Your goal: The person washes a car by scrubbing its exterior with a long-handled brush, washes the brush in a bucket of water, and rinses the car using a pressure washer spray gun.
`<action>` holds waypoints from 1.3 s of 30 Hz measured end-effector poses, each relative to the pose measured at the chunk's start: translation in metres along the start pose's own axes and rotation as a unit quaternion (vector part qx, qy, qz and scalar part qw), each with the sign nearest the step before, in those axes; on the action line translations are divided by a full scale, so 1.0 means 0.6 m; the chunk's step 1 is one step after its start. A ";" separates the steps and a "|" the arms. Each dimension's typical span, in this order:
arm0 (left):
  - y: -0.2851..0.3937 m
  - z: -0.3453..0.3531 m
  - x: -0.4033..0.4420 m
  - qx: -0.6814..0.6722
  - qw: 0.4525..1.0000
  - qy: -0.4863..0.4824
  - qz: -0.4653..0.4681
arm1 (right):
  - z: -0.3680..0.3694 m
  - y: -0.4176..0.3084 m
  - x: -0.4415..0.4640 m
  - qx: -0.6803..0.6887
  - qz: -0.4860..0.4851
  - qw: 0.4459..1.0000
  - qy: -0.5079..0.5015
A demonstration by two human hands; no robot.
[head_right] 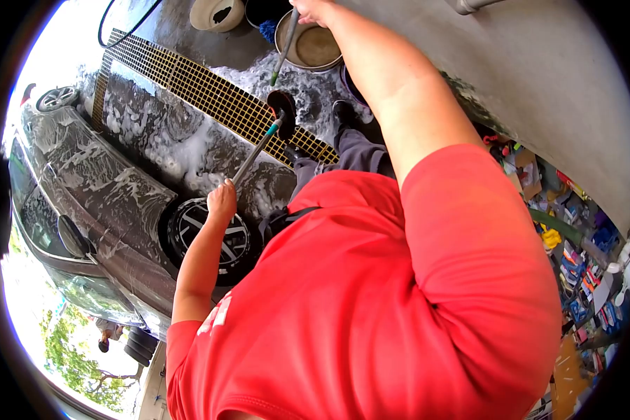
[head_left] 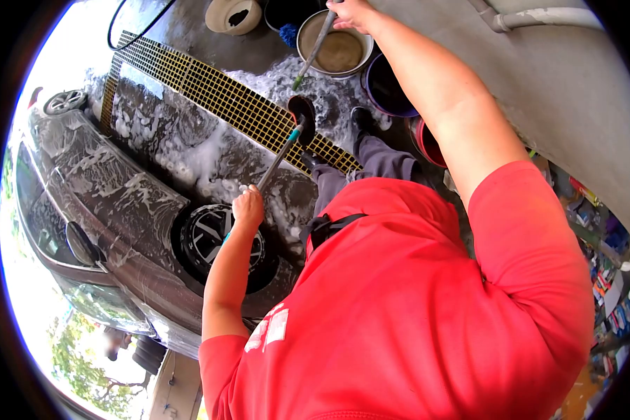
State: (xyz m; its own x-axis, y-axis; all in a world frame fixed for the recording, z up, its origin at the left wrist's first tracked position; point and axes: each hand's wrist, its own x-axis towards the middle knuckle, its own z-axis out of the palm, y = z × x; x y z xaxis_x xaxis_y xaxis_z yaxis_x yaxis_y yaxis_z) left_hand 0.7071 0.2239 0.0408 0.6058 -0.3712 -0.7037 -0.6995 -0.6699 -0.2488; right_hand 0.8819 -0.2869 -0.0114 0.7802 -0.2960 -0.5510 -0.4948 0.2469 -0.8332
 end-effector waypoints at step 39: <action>0.049 0.016 -0.064 -0.157 0.983 -0.028 -0.087 | -0.009 -0.002 -0.005 -0.081 -0.027 0.996 0.008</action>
State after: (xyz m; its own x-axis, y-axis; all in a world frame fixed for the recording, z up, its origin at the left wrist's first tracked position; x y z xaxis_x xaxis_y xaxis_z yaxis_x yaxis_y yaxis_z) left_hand 0.6596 0.2246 0.0544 0.6783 -0.2027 -0.7063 -0.4293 -0.8894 -0.1571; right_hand 0.8782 -0.2913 -0.0092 0.8021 -0.3192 -0.5047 -0.5085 0.0779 -0.8575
